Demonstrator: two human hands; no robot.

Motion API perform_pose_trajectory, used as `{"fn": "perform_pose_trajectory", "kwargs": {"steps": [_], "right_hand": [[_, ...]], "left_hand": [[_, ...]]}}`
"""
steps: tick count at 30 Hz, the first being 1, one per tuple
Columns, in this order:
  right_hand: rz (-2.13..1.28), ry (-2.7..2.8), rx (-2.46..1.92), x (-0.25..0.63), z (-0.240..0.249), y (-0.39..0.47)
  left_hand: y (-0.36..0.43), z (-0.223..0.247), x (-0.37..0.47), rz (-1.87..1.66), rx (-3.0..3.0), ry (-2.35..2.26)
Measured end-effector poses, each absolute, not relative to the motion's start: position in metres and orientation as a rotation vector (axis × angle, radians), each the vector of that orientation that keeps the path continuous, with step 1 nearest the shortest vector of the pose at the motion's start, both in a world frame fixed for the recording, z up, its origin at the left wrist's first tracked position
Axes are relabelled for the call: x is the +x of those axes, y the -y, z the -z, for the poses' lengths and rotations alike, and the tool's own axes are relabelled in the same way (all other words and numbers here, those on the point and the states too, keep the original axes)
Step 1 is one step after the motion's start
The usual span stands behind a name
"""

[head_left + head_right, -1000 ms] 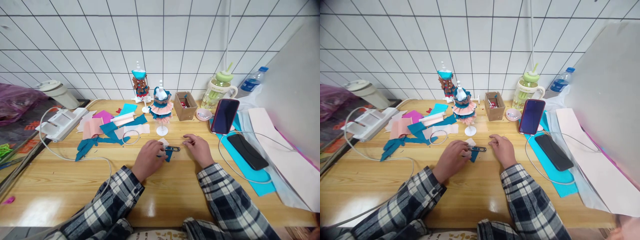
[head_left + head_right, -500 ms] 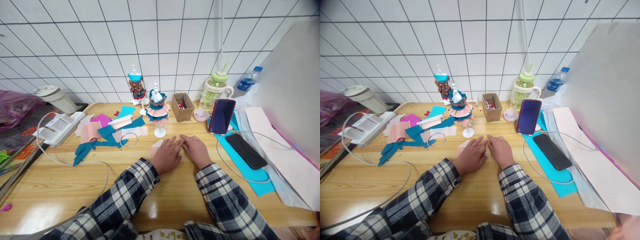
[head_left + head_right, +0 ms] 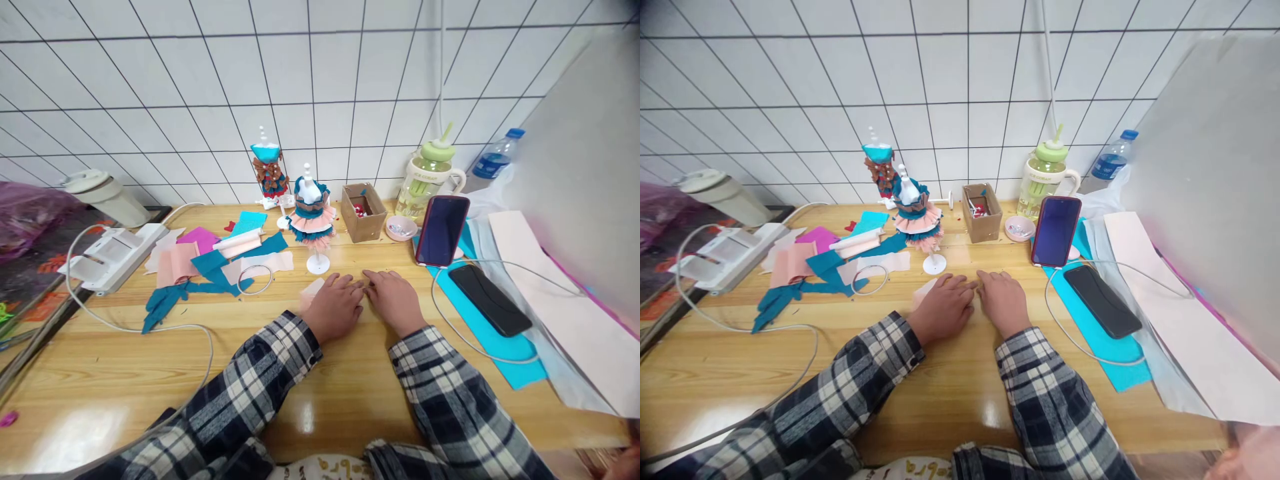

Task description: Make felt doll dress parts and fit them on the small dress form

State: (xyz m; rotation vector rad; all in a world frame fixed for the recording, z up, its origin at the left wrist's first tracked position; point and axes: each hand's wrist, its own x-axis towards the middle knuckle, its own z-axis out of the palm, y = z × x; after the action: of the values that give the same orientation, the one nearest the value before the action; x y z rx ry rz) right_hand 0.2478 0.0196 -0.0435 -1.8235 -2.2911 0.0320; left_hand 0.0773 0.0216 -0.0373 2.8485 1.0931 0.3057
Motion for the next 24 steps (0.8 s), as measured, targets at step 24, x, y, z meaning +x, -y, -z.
{"fn": "perform_pose_trajectory", "kwargs": {"steps": [24], "right_hand": [[-0.094, 2.163, -1.999, 0.2467, 0.0462, -0.0192]], "left_hand": [[-0.0163, 0.0450, 0.0755, -0.355, 2.789, -1.170]]}}
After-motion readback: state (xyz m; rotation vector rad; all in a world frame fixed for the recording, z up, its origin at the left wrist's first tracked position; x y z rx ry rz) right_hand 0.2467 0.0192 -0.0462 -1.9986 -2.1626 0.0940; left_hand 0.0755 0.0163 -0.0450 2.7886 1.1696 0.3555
